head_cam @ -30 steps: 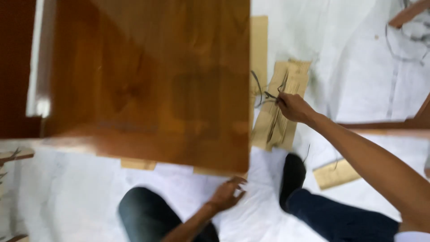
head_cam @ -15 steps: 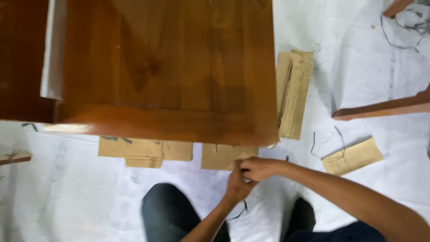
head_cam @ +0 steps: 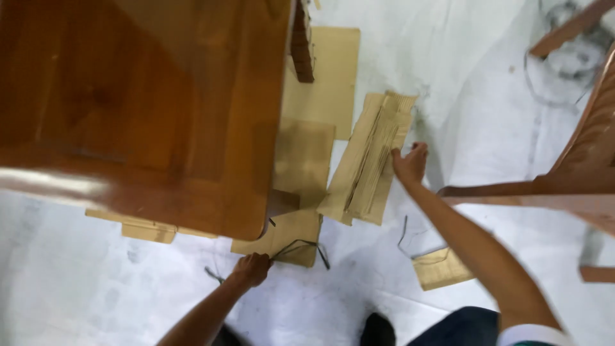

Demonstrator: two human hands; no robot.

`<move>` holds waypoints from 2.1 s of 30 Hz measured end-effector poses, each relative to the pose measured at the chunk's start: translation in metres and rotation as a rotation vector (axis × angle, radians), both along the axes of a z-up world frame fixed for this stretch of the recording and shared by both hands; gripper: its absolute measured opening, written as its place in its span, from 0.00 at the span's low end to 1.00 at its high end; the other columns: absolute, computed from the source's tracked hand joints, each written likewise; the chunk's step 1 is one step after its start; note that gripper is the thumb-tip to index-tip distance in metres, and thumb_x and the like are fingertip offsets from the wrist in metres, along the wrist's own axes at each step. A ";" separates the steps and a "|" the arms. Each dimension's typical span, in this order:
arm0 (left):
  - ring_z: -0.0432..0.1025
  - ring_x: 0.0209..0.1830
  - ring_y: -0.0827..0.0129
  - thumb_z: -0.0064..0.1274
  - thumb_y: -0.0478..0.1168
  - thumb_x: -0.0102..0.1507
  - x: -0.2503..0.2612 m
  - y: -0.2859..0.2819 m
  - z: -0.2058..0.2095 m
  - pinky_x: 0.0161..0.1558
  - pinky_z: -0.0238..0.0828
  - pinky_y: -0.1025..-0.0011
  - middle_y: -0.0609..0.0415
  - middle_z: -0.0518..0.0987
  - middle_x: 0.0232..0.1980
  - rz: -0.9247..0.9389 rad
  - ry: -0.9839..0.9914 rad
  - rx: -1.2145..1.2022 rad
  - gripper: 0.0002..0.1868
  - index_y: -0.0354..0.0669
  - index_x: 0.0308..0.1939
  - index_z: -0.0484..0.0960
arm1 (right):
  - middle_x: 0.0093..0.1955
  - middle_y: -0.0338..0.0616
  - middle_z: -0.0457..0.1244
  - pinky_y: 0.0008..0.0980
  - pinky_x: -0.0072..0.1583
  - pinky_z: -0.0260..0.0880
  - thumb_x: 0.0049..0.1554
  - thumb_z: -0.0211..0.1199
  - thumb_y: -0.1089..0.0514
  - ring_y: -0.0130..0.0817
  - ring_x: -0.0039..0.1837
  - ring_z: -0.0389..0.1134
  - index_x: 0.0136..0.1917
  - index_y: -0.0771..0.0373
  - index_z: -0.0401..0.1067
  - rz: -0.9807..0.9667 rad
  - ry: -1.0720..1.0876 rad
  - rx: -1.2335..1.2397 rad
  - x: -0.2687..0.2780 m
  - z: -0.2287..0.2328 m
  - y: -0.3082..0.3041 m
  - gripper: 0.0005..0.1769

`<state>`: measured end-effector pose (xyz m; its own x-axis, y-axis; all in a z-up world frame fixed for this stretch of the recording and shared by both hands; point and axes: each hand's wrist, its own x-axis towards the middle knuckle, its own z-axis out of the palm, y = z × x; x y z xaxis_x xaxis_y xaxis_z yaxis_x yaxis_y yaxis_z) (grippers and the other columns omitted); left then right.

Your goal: The person wraps the legs of a wooden chair with corrugated cardboard, securing it with black plastic ties by hand.

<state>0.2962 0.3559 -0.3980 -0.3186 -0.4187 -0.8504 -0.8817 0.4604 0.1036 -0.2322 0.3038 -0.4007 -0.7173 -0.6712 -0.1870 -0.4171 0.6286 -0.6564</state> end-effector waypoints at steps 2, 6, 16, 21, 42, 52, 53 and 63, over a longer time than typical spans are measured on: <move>0.77 0.34 0.55 0.35 0.52 0.74 0.018 -0.009 0.009 0.38 0.75 0.58 0.47 0.82 0.41 -0.088 0.066 -0.045 0.20 0.44 0.51 0.77 | 0.50 0.53 0.60 0.42 0.52 0.68 0.58 0.64 0.49 0.46 0.49 0.64 0.57 0.71 0.60 0.117 -0.051 0.034 -0.005 -0.011 0.010 0.26; 0.75 0.27 0.65 0.36 0.53 0.75 0.045 -0.020 0.027 0.35 0.74 0.62 0.52 0.81 0.35 -0.191 0.136 0.029 0.19 0.44 0.48 0.75 | 0.34 0.43 0.61 0.37 0.40 0.64 0.61 0.58 0.58 0.36 0.34 0.61 0.44 0.64 0.65 0.174 -0.028 0.065 0.017 0.028 0.009 0.07; 0.80 0.51 0.45 0.34 0.56 0.72 0.026 -0.025 0.028 0.51 0.78 0.49 0.43 0.83 0.48 -0.222 0.154 -0.007 0.19 0.55 0.57 0.75 | 0.45 0.54 0.70 0.51 0.47 0.73 0.64 0.60 0.49 0.57 0.50 0.74 0.50 0.59 0.68 0.195 -0.201 -0.194 0.118 0.073 0.052 0.11; 0.82 0.46 0.46 0.41 0.48 0.69 0.013 -0.026 0.093 0.48 0.79 0.48 0.49 0.87 0.45 -0.069 0.202 0.008 0.12 0.48 0.45 0.78 | 0.65 0.54 0.53 0.64 0.65 0.64 0.63 0.58 0.42 0.60 0.70 0.58 0.68 0.62 0.48 -0.066 -0.149 0.072 0.091 -0.029 0.056 0.33; 0.74 0.53 0.50 0.55 0.43 0.63 0.046 -0.032 0.088 0.55 0.73 0.52 0.49 0.70 0.65 -0.239 0.570 -0.318 0.30 0.46 0.67 0.65 | 0.48 0.49 0.67 0.37 0.50 0.67 0.61 0.51 0.72 0.39 0.47 0.66 0.54 0.67 0.71 0.217 0.183 -0.293 0.009 0.155 0.055 0.10; 0.76 0.30 0.69 0.52 0.27 0.60 -0.013 -0.025 0.241 0.29 0.76 0.70 0.54 0.76 0.51 0.054 1.110 -0.513 0.19 0.39 0.55 0.72 | 0.56 0.45 0.61 0.67 0.44 0.76 0.61 0.58 0.68 0.44 0.54 0.61 0.63 0.58 0.69 0.260 -0.514 0.187 0.083 0.348 0.068 0.17; 0.77 0.33 0.69 0.56 0.27 0.60 -0.016 -0.022 0.242 0.31 0.80 0.72 0.51 0.72 0.58 0.065 1.122 -0.520 0.23 0.38 0.57 0.69 | 0.56 0.41 0.66 0.52 0.53 0.76 0.46 0.67 0.66 0.38 0.55 0.68 0.60 0.58 0.71 0.761 -0.455 0.001 0.065 0.329 0.071 0.26; 0.81 0.41 0.55 0.60 0.39 0.65 -0.055 0.010 0.293 0.45 0.84 0.61 0.43 0.72 0.63 0.211 1.498 -0.161 0.39 0.45 0.77 0.57 | 0.39 0.52 0.70 0.41 0.43 0.68 0.48 0.66 0.65 0.43 0.42 0.69 0.51 0.61 0.72 1.174 -0.461 -0.060 0.173 0.320 0.060 0.15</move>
<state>0.2416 0.3658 -0.1054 -0.7441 -0.6196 0.2498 -0.0625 0.4368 0.8974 -0.0595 0.3642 -0.0811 0.4388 -0.8742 -0.2080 -0.4281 0.0002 -0.9037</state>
